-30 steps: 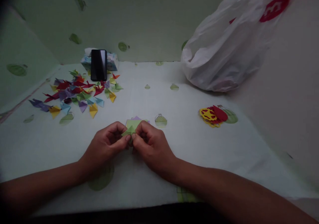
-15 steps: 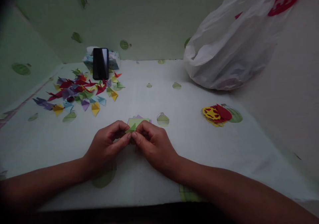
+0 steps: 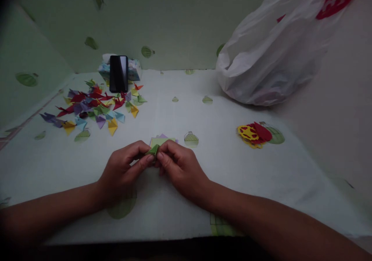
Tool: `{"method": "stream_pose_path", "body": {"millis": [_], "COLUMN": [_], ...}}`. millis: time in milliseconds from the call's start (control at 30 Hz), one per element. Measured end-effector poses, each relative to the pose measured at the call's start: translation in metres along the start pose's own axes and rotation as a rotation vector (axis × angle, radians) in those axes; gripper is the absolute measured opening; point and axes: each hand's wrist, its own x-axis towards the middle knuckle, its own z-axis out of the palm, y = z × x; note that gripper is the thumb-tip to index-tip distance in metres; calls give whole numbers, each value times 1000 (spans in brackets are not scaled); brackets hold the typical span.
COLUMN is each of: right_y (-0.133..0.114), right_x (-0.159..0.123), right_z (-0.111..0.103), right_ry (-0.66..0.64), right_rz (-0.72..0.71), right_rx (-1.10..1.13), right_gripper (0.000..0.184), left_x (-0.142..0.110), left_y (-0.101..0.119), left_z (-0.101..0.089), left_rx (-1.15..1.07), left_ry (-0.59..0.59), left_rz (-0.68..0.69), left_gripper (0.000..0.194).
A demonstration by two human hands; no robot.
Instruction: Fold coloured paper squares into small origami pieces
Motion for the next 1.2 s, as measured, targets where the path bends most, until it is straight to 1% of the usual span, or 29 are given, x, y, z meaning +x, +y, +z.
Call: {"method": "stream_pose_path", "body": {"millis": [133, 233, 300, 367, 467, 533, 667, 733, 867, 1000, 1100, 1200], "right_y": [0, 0, 0, 0, 0, 1, 4, 4, 4, 4, 4, 5], "right_x": [0, 0, 1, 3, 5, 6, 7, 7, 8, 7, 7, 7], "right_z": [0, 0, 0, 0, 0, 0, 1, 1, 2, 1, 1, 0], "right_ry": [26, 67, 76, 41, -55, -94, -108, -111, -94, -71, -95, -95], "right_rz": [5, 37, 53, 77, 138, 183, 250, 261, 239, 247, 251, 225], "right_rx": [-15, 1, 58, 148, 313, 406, 541, 585, 593, 551, 513, 457], "right_gripper": [18, 15, 12, 14, 20, 24, 34, 33, 25, 28, 28, 23], "left_x": [-1, -1, -1, 0, 1, 2, 3, 4, 5, 4, 3, 3], "left_y": [0, 1, 1, 1, 0, 0, 1, 2, 2, 3, 3, 3], "left_z": [-1, -2, -3, -3, -4, -4, -5, -6, -8, -9, -8, -6], "left_rx": [20, 19, -12, -97, -299, -390, -447, -453, -363, -248, -207, -268], "left_ry": [-16, -20, -26, -38, -80, -106, -113, -121, -146, -143, -118, -78], "left_rz": [55, 43, 7, -60, -185, -243, -277, -257, -159, -71, -90, -174], "left_gripper": [15, 15, 15, 16, 18, 18, 17, 15, 14, 16, 23, 26]}}
